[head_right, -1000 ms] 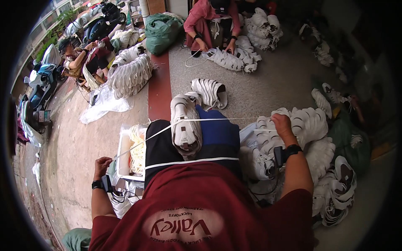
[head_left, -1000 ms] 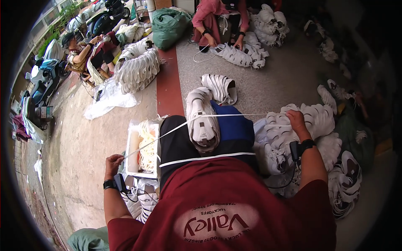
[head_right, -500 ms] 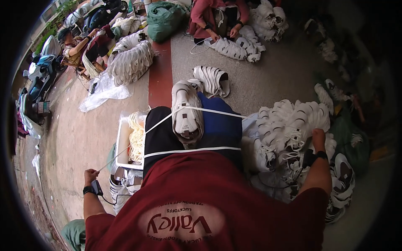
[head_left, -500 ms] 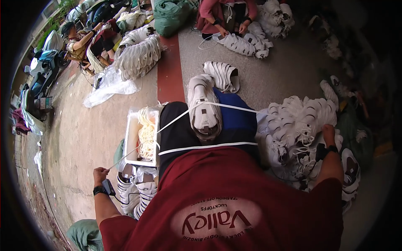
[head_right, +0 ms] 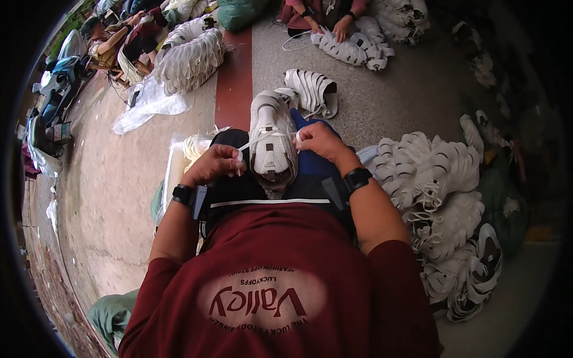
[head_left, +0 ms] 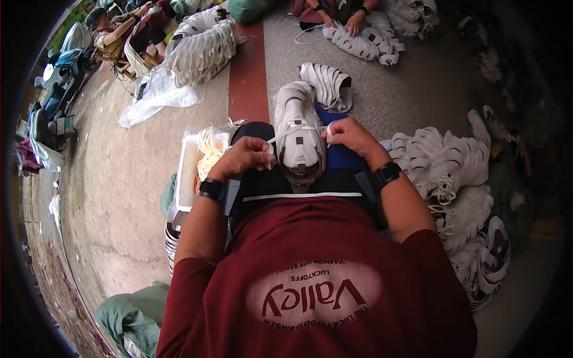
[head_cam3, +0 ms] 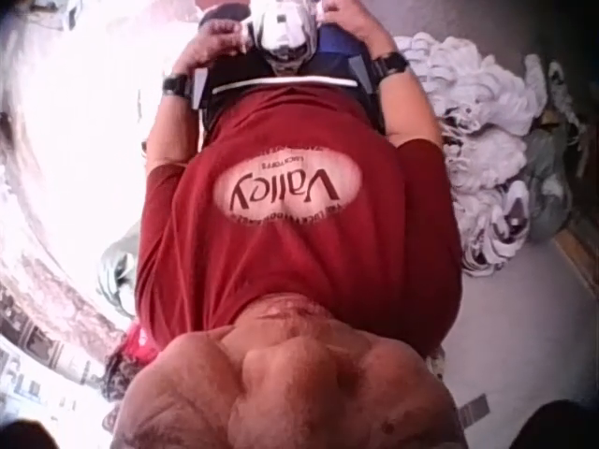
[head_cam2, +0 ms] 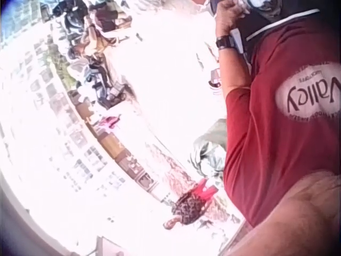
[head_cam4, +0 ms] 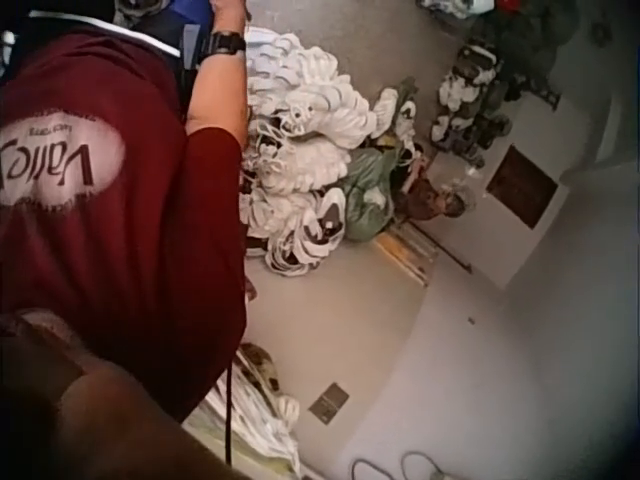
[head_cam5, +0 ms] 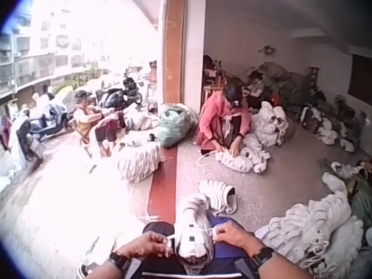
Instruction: The recorder is lacing several pairs of white shoes while sitting on the floor among bags of shoe components.
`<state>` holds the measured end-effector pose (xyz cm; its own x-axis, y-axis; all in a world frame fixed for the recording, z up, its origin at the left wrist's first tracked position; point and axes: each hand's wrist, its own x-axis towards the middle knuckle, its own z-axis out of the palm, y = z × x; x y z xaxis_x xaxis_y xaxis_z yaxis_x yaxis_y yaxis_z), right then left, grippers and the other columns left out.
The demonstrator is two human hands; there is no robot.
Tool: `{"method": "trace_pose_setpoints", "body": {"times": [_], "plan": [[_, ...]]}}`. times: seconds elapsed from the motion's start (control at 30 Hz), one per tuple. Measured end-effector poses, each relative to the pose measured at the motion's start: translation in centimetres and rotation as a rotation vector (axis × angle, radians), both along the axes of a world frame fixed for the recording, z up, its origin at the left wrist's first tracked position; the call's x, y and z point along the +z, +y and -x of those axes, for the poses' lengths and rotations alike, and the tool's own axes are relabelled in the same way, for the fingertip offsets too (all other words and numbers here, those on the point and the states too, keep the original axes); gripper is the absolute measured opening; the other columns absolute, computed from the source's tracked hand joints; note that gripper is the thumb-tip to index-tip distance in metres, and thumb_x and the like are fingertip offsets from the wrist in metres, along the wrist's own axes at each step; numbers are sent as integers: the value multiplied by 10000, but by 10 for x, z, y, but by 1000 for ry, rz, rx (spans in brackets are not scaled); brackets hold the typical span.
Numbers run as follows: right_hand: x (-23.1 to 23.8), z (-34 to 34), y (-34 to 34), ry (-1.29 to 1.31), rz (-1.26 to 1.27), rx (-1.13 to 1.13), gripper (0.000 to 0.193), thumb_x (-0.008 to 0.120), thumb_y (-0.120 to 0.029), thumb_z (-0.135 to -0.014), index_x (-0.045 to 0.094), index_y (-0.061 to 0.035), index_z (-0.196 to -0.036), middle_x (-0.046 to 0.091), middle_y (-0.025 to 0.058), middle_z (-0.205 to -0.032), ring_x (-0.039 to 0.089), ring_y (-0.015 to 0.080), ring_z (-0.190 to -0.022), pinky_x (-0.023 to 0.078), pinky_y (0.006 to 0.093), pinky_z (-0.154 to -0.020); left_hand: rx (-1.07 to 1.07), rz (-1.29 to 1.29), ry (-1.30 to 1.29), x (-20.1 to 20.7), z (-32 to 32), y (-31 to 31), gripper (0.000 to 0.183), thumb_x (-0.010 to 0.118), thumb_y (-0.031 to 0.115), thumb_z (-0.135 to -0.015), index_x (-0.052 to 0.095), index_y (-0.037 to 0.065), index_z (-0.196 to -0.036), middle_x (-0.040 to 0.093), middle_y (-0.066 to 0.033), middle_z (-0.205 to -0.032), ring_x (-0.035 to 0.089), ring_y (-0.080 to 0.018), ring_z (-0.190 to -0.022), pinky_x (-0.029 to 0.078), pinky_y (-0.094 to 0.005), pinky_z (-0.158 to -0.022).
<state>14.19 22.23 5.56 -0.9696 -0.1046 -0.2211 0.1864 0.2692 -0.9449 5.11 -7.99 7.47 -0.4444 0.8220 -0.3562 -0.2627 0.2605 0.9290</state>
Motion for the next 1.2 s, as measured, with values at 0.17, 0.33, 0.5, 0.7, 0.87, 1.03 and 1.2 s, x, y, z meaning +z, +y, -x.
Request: {"method": "trace_pose_setpoints", "body": {"times": [0.17,0.33,0.5,0.7,0.87,1.03,1.2], "plan": [[-39,28,-27,256,106,-422,162,670,-35,-723,543,-5,-626,476,-35,-593,406,53,-576,369,250,-529,239,-18,310,-46,19,37,133,662,99,-796,568,28,-732,541,32,-655,459,-50,-603,394,-216,-557],[-38,27,-31,235,-155,-407,147,652,-23,-716,538,-12,-624,593,18,-703,544,168,-625,404,323,-566,345,23,385,-46,12,43,169,624,92,-827,523,57,-697,508,56,-655,423,-31,-602,352,-200,-546],[-14,28,-64,601,-811,-300,44,553,-26,-690,551,-11,-648,582,200,-702,558,397,-668,462,444,-612,401,17,474,-54,9,39,160,618,89,-831,523,49,-710,494,57,-634,406,-30,-598,343,-199,-541],[-29,41,-47,273,-405,-467,169,696,-84,-636,551,-26,-571,559,162,-572,552,300,-528,427,374,-513,540,-159,198,-34,-6,42,136,610,98,-847,549,60,-732,522,36,-614,434,-24,-528,337,-182,-485],[-21,19,-75,427,-900,-410,97,575,-104,-732,589,-22,-782,585,192,-705,618,349,-704,493,453,-632,396,-116,96,-6,-26,59,83,625,125,-846,606,56,-802,556,39,-638,458,-22,-527,350,-176,-472],[-2,7,-80,348,-886,-312,105,579,-96,-719,589,-19,-790,587,210,-796,602,361,-794,487,442,-680,310,-5,602,-16,-20,85,136,627,124,-805,608,-9,-786,582,-73,-628,524,-102,-554,432,-266,-527],[-31,8,-71,451,-721,-365,98,575,-81,-715,591,-16,-787,573,199,-766,583,371,-754,477,441,-675,299,206,916,-21,-22,106,199,583,190,-782,603,-3,-740,592,-199,-679,553,-381,-612,470,-371,-576]]}}
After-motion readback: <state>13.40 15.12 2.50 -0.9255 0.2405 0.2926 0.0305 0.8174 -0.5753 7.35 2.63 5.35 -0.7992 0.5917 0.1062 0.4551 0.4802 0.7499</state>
